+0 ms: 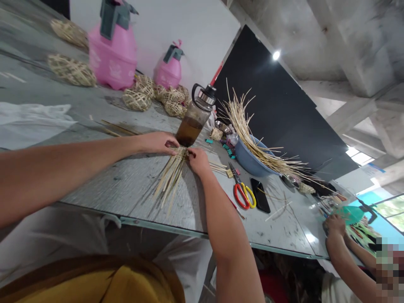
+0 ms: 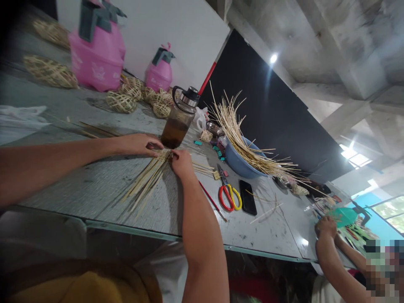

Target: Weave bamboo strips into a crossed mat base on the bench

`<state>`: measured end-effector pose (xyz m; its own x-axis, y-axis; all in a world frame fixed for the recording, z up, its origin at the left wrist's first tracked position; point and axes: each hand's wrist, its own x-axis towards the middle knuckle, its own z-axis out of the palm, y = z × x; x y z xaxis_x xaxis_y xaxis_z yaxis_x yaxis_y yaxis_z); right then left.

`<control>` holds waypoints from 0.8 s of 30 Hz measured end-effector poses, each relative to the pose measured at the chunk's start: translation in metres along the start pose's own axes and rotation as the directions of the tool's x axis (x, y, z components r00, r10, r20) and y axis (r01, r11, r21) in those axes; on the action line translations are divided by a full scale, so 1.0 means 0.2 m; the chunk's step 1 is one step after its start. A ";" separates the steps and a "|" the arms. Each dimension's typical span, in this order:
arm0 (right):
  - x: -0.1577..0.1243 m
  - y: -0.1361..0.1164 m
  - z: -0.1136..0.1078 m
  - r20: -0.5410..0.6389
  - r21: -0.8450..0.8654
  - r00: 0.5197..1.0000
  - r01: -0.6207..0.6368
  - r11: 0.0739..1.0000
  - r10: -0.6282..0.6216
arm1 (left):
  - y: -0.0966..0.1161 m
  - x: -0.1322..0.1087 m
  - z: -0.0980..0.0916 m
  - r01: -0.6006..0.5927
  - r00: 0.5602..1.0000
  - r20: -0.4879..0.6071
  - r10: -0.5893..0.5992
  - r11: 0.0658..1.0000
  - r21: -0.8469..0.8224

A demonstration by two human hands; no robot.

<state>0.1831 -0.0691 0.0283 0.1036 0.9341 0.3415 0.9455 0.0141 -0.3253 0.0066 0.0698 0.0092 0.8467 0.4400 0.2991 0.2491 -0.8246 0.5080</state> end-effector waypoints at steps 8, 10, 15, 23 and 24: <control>0.00 0.05 -0.03 -0.038 0.038 0.999 0.009 0.999 -0.007 | 0.03 -0.02 -0.02 -0.092 0.996 0.005 0.092 0.996 0.007; 0.00 0.03 -0.02 -0.040 0.026 0.999 0.022 0.999 -0.021 | 0.04 -0.02 -0.02 -0.137 0.990 0.028 0.136 0.990 0.019; 0.00 0.01 0.00 -0.009 0.007 0.998 0.054 0.998 -0.054 | 0.06 -0.01 -0.03 -0.195 0.977 0.088 0.192 0.980 0.029; 0.00 0.03 -0.02 -0.027 0.072 0.999 -0.022 0.997 0.025 | 0.05 -0.01 -0.03 -0.138 0.990 0.026 0.138 0.990 -0.014; 0.00 0.03 -0.02 -0.032 0.088 0.998 -0.041 0.995 0.044 | 0.04 -0.01 -0.02 -0.119 0.993 0.013 0.119 0.993 -0.019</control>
<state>0.1906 -0.0703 0.0291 0.1554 0.9218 0.3552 0.9098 0.0066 -0.4151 0.0041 0.0634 0.0167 0.8763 0.3340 0.3473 0.1374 -0.8641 0.4842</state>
